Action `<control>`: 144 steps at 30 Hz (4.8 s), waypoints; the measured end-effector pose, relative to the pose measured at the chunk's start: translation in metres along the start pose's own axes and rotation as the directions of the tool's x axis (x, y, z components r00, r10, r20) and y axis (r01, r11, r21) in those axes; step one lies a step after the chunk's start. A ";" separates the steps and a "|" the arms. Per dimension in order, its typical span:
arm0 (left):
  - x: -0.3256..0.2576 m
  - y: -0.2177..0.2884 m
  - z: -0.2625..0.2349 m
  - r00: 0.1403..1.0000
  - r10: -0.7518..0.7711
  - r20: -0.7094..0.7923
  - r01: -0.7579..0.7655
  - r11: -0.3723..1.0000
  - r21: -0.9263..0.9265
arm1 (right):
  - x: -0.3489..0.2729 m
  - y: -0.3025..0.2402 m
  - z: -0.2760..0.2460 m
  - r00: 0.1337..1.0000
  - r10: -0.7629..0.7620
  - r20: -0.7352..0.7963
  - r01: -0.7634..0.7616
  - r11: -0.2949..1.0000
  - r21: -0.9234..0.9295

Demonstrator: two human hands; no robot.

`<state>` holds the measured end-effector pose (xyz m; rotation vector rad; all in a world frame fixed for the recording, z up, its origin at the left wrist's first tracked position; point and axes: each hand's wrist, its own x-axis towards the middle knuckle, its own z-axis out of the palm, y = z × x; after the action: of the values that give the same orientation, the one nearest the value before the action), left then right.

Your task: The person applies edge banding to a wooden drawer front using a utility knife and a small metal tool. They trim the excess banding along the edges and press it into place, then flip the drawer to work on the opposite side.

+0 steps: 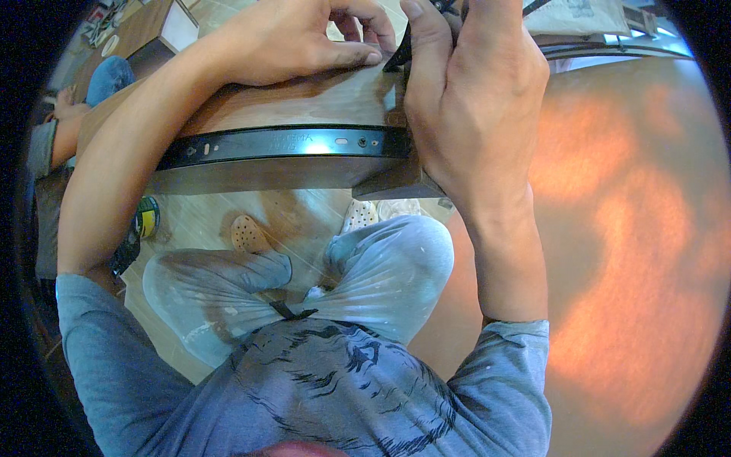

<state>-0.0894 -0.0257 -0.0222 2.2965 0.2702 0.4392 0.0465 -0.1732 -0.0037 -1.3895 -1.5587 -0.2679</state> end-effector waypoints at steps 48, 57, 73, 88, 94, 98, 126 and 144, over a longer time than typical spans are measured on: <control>0.008 -0.001 -0.005 0.992 -0.007 0.122 0.012 0.999 -0.040 | -0.004 0.021 0.000 0.986 -0.169 -0.014 0.168 0.986 -0.015; 0.009 0.003 -0.009 0.957 -0.253 0.140 0.261 0.964 -0.045 | -0.007 0.027 -0.008 0.992 -0.076 0.106 0.073 0.997 0.023; 0.029 0.010 -0.010 0.808 -0.533 0.250 0.582 0.789 -0.198 | -0.005 0.016 -0.012 0.996 -0.067 0.066 0.063 0.996 0.055; 0.034 0.001 -0.002 0.831 -0.509 0.222 0.555 0.778 -0.294 | 0.006 0.024 -0.016 0.971 -0.132 0.199 0.136 0.991 -0.004; 0.033 0.000 -0.005 0.832 -0.491 0.260 0.555 0.755 -0.349 | -0.002 0.021 -0.020 0.987 0.035 0.156 -0.065 0.979 0.193; 0.030 0.001 -0.008 0.821 -0.494 0.287 0.571 0.731 -0.374 | -0.003 0.022 -0.017 0.985 -0.031 0.169 0.026 0.999 0.031; 0.029 -0.014 -0.009 0.803 -0.416 0.426 0.594 0.613 -0.521 | 0.005 0.020 -0.026 0.994 -0.011 0.113 -0.008 0.985 0.170; 0.035 0.000 0.016 0.827 -0.537 0.168 0.563 0.789 -0.247 | 0.004 0.009 -0.035 0.999 0.020 0.034 -0.024 0.993 0.114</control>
<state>-0.0505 -0.0249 -0.0246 1.8304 0.7595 0.0628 0.0728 -0.1924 0.0120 -1.3272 -1.5599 -0.1411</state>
